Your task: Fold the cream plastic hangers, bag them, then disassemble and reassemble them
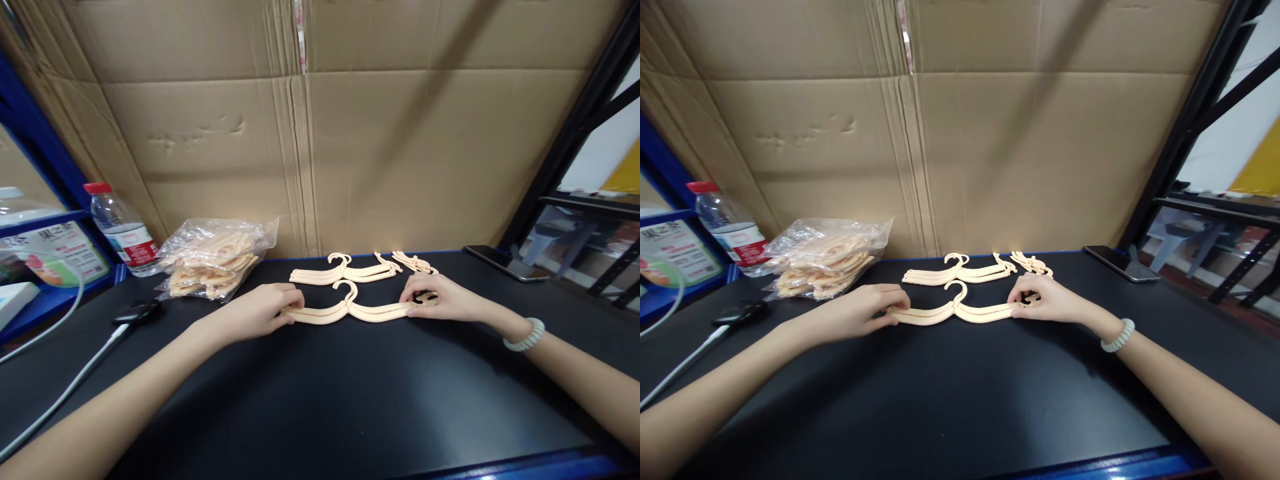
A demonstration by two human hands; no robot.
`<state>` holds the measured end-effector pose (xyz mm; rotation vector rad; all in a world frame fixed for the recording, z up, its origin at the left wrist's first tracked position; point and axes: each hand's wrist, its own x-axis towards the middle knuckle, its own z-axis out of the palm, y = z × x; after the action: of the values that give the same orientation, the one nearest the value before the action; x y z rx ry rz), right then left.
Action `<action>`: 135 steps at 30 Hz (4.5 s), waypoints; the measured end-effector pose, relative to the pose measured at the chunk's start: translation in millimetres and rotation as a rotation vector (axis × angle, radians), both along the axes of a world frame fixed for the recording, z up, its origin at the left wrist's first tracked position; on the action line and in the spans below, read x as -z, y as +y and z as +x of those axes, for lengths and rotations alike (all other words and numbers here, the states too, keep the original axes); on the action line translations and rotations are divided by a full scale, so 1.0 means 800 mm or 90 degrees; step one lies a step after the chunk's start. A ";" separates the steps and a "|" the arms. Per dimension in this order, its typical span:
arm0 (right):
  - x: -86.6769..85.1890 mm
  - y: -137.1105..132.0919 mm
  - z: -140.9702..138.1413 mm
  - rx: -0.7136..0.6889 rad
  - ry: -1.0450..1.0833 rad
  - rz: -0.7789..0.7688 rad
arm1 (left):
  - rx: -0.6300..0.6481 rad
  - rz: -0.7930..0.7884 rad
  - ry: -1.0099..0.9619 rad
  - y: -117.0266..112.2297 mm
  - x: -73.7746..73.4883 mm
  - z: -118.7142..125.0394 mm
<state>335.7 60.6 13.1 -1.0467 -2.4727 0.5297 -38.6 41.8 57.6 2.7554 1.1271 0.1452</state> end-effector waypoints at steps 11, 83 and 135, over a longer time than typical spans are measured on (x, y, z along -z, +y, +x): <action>0.000 0.007 0.008 0.093 0.063 -0.020 | -0.005 0.058 -0.079 0.012 0.009 -0.004; 0.014 0.016 -0.007 0.345 0.646 -0.081 | -0.143 0.266 -0.380 0.036 0.077 0.009; 0.011 -0.010 -0.033 0.268 0.580 -0.347 | -0.072 0.302 -0.364 0.022 0.073 0.020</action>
<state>309.2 52.3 4.7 -1.1203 -1.2963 1.2366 -22.9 59.7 -0.4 2.7054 1.1833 1.2684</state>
